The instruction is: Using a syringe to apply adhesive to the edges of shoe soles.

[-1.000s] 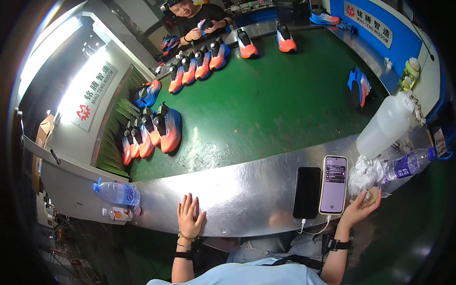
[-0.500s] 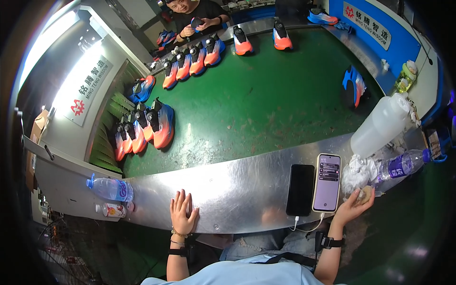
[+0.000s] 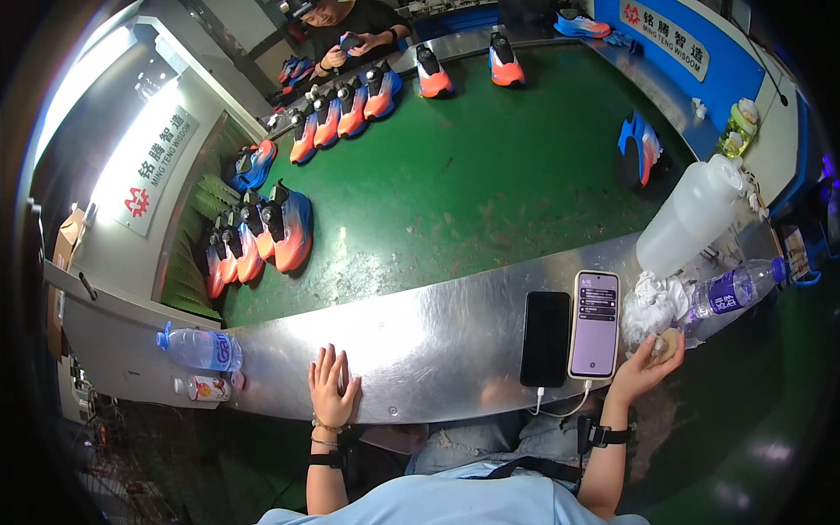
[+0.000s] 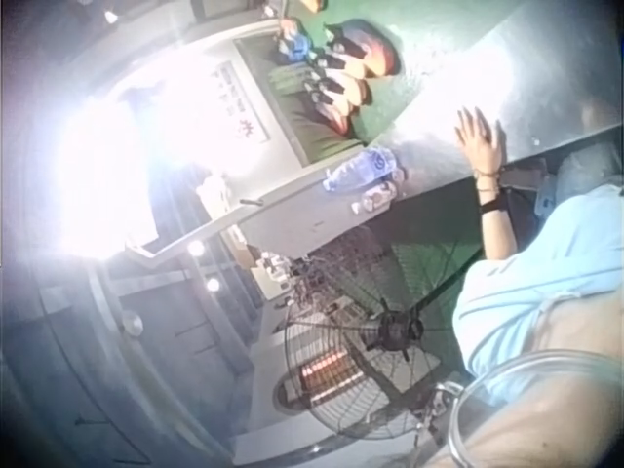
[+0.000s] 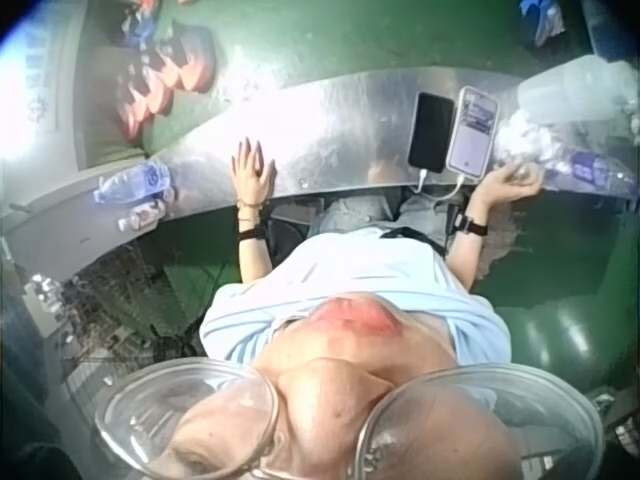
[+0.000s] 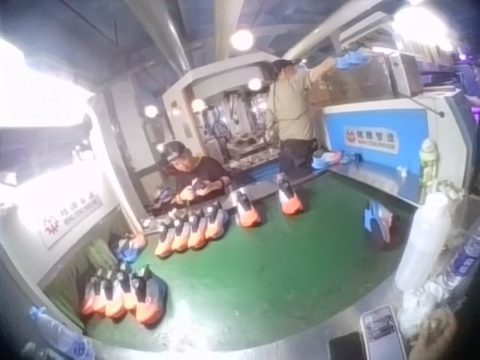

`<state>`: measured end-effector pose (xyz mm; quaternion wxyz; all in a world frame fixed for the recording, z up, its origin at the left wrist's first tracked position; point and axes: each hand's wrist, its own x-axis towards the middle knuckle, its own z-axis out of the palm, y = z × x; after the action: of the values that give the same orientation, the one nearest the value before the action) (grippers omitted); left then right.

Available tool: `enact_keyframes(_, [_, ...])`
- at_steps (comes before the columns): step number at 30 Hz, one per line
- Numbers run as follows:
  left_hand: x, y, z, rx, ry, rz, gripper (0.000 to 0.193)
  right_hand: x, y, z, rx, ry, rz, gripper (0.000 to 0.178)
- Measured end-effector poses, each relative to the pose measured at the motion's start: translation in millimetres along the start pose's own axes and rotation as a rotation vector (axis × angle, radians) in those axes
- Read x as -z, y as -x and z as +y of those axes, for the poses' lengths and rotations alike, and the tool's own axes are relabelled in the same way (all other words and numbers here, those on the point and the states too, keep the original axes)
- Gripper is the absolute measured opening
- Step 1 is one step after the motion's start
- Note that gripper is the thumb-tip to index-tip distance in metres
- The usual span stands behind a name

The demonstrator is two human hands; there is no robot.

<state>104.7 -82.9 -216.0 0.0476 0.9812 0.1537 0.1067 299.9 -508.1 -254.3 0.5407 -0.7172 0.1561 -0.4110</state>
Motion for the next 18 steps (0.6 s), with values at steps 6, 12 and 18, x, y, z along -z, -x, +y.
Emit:
enact_keyframes(6, [1.3,1.3,0.0,0.005,0.014,-0.002,0.052,0.5,1.7,-1.5,0.014,0.031,-0.012,0.042])
enact_keyframes(12, [1.5,0.6,-0.1,0.006,0.020,0.007,0.052,-0.2,1.6,0.4,0.029,0.011,-0.006,0.043])
enact_keyframes(18, [-1.8,-1.5,1.0,-0.001,0.014,0.032,0.053,-0.3,-1.8,0.9,0.015,0.005,-0.013,0.044])
